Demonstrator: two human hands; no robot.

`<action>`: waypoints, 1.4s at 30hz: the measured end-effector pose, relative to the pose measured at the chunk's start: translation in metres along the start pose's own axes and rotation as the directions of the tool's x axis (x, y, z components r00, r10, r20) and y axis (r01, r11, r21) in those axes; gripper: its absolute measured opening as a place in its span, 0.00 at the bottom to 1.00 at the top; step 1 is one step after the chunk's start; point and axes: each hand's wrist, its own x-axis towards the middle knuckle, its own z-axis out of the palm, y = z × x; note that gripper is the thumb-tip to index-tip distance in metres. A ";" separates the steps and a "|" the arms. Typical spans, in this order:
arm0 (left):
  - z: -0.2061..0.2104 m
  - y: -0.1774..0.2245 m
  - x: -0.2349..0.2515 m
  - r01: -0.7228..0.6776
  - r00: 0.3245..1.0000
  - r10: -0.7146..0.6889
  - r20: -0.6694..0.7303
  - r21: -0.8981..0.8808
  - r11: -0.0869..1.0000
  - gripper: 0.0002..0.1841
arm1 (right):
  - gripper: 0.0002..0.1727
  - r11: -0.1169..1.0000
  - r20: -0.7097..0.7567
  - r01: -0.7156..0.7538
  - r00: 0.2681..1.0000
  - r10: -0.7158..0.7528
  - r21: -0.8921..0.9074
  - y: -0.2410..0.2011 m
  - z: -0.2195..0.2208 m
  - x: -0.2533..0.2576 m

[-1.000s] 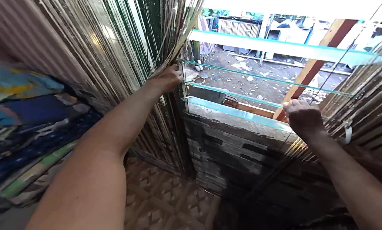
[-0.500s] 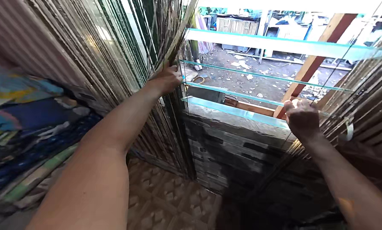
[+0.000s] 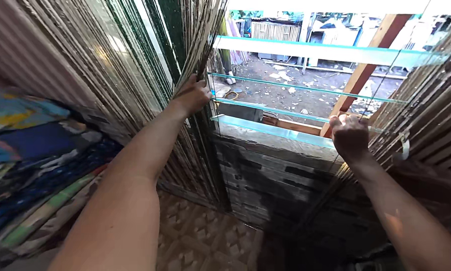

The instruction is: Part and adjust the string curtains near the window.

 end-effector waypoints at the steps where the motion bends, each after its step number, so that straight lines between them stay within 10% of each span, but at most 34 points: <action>1: -0.003 0.003 -0.001 0.019 0.999 -0.019 0.026 -0.010 1.000 0.06 | 0.09 1.000 0.031 -0.016 0.999 0.015 0.025 -0.001 -0.003 0.000; 16: -0.023 0.007 0.014 -0.019 0.953 0.022 0.301 -0.014 1.000 0.10 | 0.13 0.971 0.588 -0.137 0.809 -0.003 0.194 0.019 -0.056 0.028; 20: -0.107 0.048 0.016 0.006 0.824 0.014 0.566 -0.035 0.999 0.13 | 0.12 0.959 0.376 -0.159 0.925 0.061 0.236 0.009 -0.044 0.014; 29: -0.070 0.068 -0.021 0.242 0.932 -0.206 0.297 -0.092 0.966 0.11 | 0.14 0.964 -0.043 0.205 0.979 -0.201 0.170 0.004 -0.095 -0.050; 32: -0.050 0.104 -0.053 0.128 0.992 -0.129 0.007 -0.207 0.970 0.16 | 0.15 0.943 -0.263 0.320 0.921 -0.288 0.089 -0.008 -0.147 -0.106; 37: -0.056 0.223 -0.103 -0.172 0.979 0.112 -0.170 -0.393 0.904 0.21 | 0.17 0.895 -0.311 -0.350 0.849 0.427 0.276 0.023 -0.122 -0.139; 39: -0.051 0.275 -0.120 -0.298 0.943 0.185 -0.276 -0.456 0.839 0.20 | 0.22 0.605 0.082 -0.655 0.706 0.703 0.453 0.037 -0.092 -0.133; 42: -0.037 0.331 -0.140 -0.346 0.930 0.186 -0.317 -0.585 0.734 0.21 | 0.21 0.193 0.451 -0.754 0.554 0.699 0.627 0.049 -0.075 -0.119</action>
